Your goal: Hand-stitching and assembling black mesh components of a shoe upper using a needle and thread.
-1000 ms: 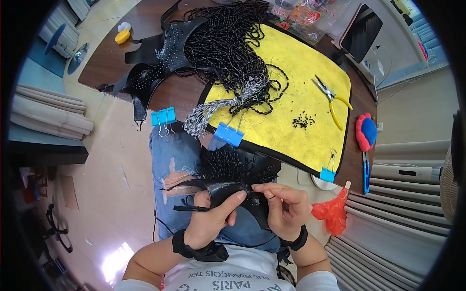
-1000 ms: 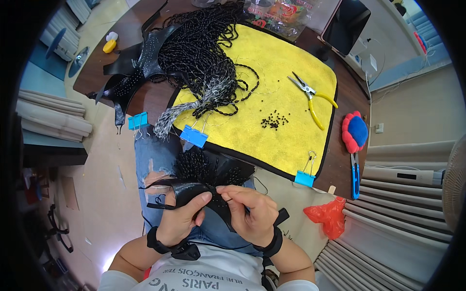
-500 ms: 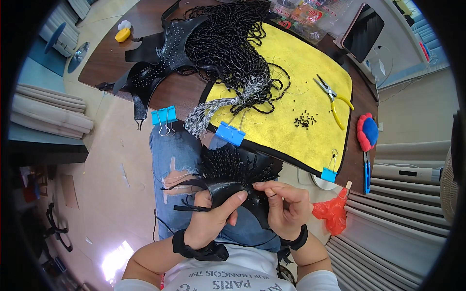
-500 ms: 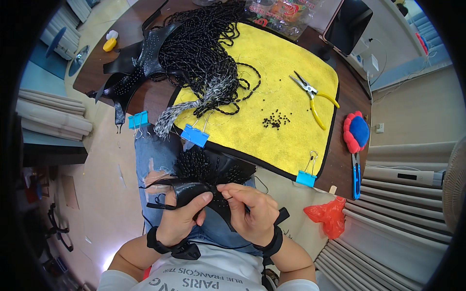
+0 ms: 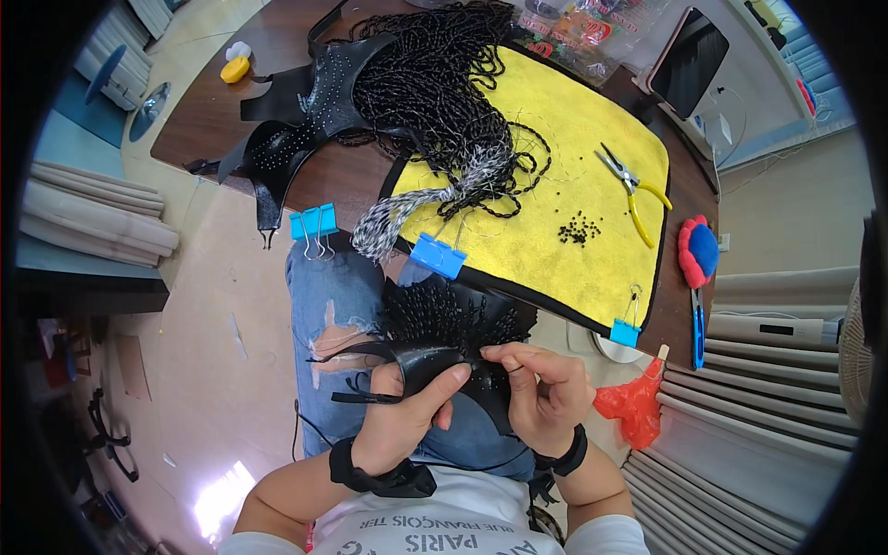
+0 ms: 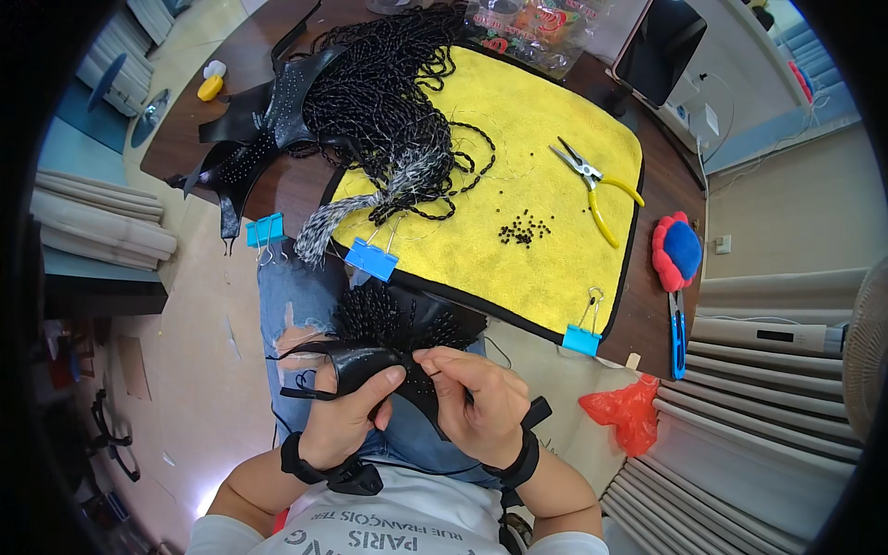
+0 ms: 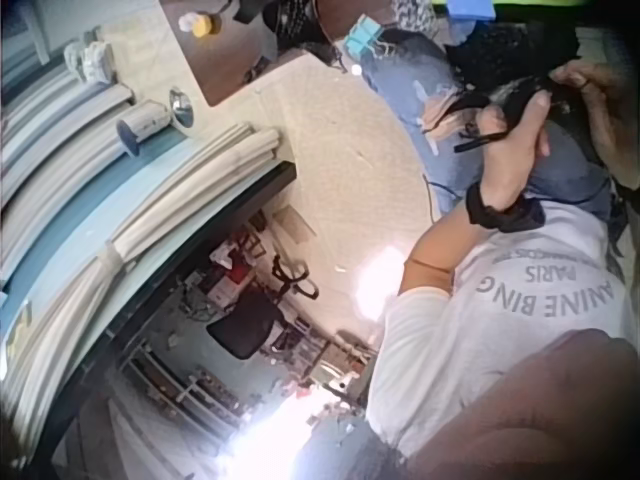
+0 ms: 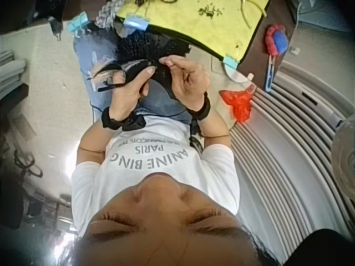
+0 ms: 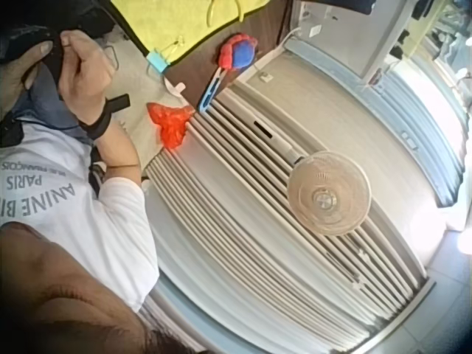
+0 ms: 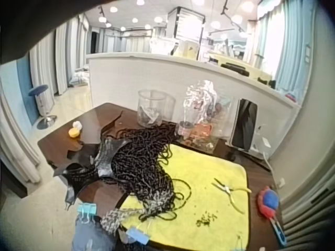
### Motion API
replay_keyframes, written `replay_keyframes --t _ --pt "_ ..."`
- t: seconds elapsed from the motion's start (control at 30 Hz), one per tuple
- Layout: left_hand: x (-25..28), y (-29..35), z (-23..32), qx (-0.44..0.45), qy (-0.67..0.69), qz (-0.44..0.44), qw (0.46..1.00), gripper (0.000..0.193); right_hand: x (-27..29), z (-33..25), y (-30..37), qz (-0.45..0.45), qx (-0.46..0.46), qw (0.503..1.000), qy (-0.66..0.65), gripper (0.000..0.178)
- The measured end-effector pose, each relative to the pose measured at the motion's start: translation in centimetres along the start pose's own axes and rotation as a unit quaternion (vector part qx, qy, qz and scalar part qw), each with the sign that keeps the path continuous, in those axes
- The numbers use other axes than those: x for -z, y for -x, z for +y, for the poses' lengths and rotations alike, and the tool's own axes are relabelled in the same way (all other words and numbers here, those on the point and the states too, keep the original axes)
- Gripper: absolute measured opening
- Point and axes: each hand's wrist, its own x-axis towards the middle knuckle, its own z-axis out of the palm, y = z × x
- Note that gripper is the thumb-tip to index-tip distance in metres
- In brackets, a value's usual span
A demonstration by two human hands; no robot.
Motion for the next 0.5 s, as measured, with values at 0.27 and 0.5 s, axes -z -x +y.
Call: replay_keyframes --t 0.27,0.5 --pt "0.0 0.0 -0.1 -0.003 0.001 0.004 1.000 0.013 0.1 -0.1 -0.5 0.002 0.039 0.999 0.032 0.016" --pt "0.0 0.2 0.2 0.005 -0.018 0.005 1.000 0.011 0.1 -0.6 -1.5 -0.021 0.101 0.991 0.081 0.018"
